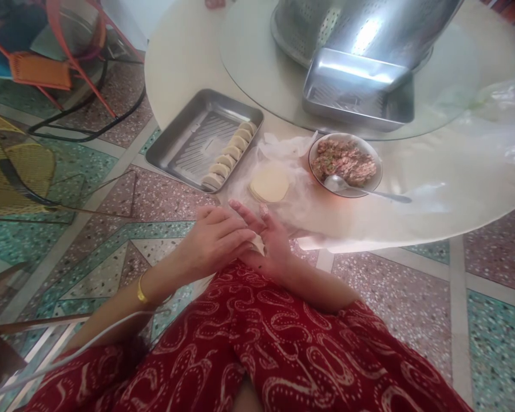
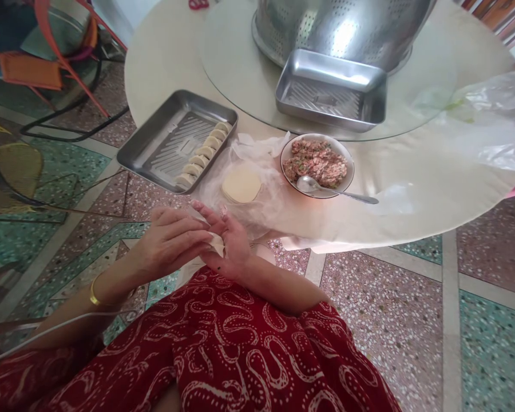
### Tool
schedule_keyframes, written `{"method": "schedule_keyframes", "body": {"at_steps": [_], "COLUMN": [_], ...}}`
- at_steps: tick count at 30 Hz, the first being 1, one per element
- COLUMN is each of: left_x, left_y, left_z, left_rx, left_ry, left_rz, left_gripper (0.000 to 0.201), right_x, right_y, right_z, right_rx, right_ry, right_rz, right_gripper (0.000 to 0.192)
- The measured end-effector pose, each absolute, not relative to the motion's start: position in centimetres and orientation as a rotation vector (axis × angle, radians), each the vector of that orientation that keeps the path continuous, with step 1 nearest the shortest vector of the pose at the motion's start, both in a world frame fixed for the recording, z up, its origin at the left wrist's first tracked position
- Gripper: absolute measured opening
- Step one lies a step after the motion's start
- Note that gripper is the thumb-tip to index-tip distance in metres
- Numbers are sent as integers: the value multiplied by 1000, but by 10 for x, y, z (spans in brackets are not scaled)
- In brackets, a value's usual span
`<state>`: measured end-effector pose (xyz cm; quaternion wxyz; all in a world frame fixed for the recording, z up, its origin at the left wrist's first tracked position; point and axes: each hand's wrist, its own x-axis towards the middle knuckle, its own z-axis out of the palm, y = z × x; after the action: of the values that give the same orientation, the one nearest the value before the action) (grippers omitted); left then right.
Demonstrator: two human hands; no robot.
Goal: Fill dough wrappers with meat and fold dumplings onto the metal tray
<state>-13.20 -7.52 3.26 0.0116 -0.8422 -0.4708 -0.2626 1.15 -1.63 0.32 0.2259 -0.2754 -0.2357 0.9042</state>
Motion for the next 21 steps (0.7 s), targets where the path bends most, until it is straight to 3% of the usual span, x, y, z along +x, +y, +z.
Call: {"method": "schedule_keyframes", "body": {"at_steps": [4,21], "left_x": [-131,-131], "left_y": [-73,-71], "left_z": [35,43], "left_rx": [-2663,-2786], "left_ry": [-1468,-1472], "left_rz": [-725,-695], "left_gripper": [4,12], "right_x": [14,14], "right_y": [-14,-10], "right_z": [7,10], "right_rx": [-674,-671], "right_ry": [-287,-179], "right_rz": [2720,2726], "right_gripper": [49,50]}}
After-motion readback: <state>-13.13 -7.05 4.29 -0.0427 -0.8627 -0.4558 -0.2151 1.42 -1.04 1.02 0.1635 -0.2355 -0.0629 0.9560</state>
